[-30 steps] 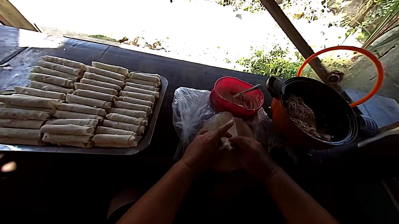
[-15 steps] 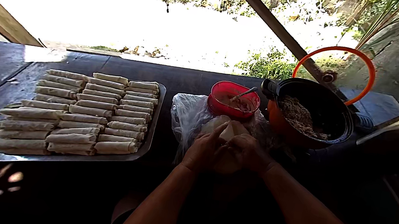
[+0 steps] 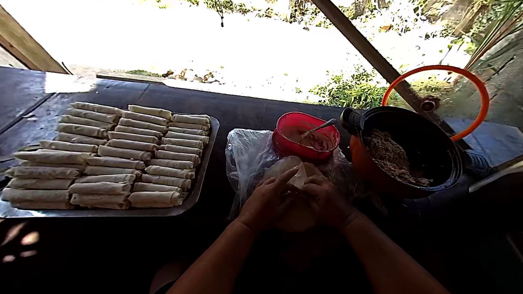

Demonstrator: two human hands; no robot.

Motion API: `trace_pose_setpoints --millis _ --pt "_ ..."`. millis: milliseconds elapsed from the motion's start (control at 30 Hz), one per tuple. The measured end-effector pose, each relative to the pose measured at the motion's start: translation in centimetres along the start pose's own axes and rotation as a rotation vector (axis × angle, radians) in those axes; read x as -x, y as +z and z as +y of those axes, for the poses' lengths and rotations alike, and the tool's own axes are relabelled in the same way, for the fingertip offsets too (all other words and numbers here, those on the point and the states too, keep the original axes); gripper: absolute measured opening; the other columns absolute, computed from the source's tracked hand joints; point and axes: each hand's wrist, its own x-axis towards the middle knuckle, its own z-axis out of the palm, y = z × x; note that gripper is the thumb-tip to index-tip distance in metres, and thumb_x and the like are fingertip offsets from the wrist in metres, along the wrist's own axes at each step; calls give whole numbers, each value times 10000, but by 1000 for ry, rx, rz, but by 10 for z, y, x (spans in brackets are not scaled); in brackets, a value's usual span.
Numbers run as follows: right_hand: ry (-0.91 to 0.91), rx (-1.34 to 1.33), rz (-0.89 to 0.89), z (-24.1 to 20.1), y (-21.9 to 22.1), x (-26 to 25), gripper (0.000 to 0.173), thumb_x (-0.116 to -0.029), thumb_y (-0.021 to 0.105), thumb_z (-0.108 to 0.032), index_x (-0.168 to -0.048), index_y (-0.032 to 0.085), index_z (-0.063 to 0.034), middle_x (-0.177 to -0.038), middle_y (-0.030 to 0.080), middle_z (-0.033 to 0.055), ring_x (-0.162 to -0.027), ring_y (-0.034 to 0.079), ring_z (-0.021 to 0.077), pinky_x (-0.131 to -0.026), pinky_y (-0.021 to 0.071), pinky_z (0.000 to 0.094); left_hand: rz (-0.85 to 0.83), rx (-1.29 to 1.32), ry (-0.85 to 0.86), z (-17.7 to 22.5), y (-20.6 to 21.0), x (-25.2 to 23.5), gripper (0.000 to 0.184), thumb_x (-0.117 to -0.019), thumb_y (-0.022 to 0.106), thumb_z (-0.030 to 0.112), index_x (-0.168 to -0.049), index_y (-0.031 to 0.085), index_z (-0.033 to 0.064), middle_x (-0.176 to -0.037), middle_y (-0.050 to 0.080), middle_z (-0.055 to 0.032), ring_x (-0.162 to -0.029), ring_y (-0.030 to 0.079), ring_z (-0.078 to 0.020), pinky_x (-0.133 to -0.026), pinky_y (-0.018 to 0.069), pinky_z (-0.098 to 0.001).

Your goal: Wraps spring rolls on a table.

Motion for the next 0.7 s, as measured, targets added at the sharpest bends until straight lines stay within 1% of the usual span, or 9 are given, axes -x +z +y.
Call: trace_pose_setpoints --millis 133,200,300,333,367,433,533,600,700 --pt "27 -34 -77 0 -7 -5 285 -1048 562 -301 -1145 767 -127 -1195 711 64 -1229 612 184 -1122 443 331 -3 -40 -19 2 1 0 634 -974 664 341 -1559 437 249 -1127 747 117 -1158 646 -87 -1118 449 -428" --pt "15 -28 -67 0 -6 -5 285 -1051 557 -304 -1149 760 -130 -1194 721 57 -1227 622 182 -1120 449 335 15 -56 -17 1 2 1 600 -981 655 352 -1539 467 238 -1115 754 109 -1145 655 -91 -1109 458 -429" --pt "10 6 -23 0 -4 -1 308 -1058 536 -331 -1194 730 -134 -1164 734 48 -1198 642 177 -1100 467 334 21 -53 -22 0 3 1 584 -993 644 370 -1536 471 241 -1108 755 115 -1136 660 -76 -1116 456 -421" --pt "-1 23 -1 0 -2 0 309 -1057 537 -340 -1190 726 -134 -1136 738 43 -1174 651 174 -1085 478 331 20 -50 -26 -1 3 1 584 -996 642 377 -1538 468 243 -1109 754 118 -1138 659 -71 -1118 458 -417" --pt "-25 42 26 1 0 1 294 -1051 548 -341 -1146 729 -129 -1099 739 38 -1150 657 175 -1067 489 330 15 -50 -32 0 2 1 583 -997 639 382 -1538 464 249 -1106 750 125 -1140 655 -65 -1121 455 -413" --pt "-61 77 56 1 3 3 256 -1031 582 -335 -1086 731 -133 -1097 735 26 -1159 651 173 -1066 495 329 6 -45 -40 1 1 1 587 -993 639 375 -1538 461 250 -1101 748 132 -1140 650 -63 -1118 453 -406" --pt "-61 101 67 -1 5 3 237 -1022 595 -300 -1087 736 -120 -1163 726 45 -1204 636 192 -1090 482 337 12 -22 -49 1 1 0 601 -988 649 390 -1537 460 235 -1091 758 123 -1130 656 -73 -1089 474 -398" --pt "-52 100 64 -1 6 2 240 -1026 586 -295 -1089 738 -121 -1154 728 41 -1191 640 187 -1084 483 332 -11 16 -70 -1 -1 -1 652 -969 682 378 -1551 436 216 -1107 757 114 -1133 660 -58 -1093 481 -379" --pt "-44 89 26 0 3 -1 251 -1034 576 -298 -1094 738 -115 -1141 731 42 -1178 647 184 -1081 484 328 -92 65 -62 -4 -14 0 718 -935 729 302 -1572 408 220 -1197 725 75 -1068 669 -55 -1010 537 -322"
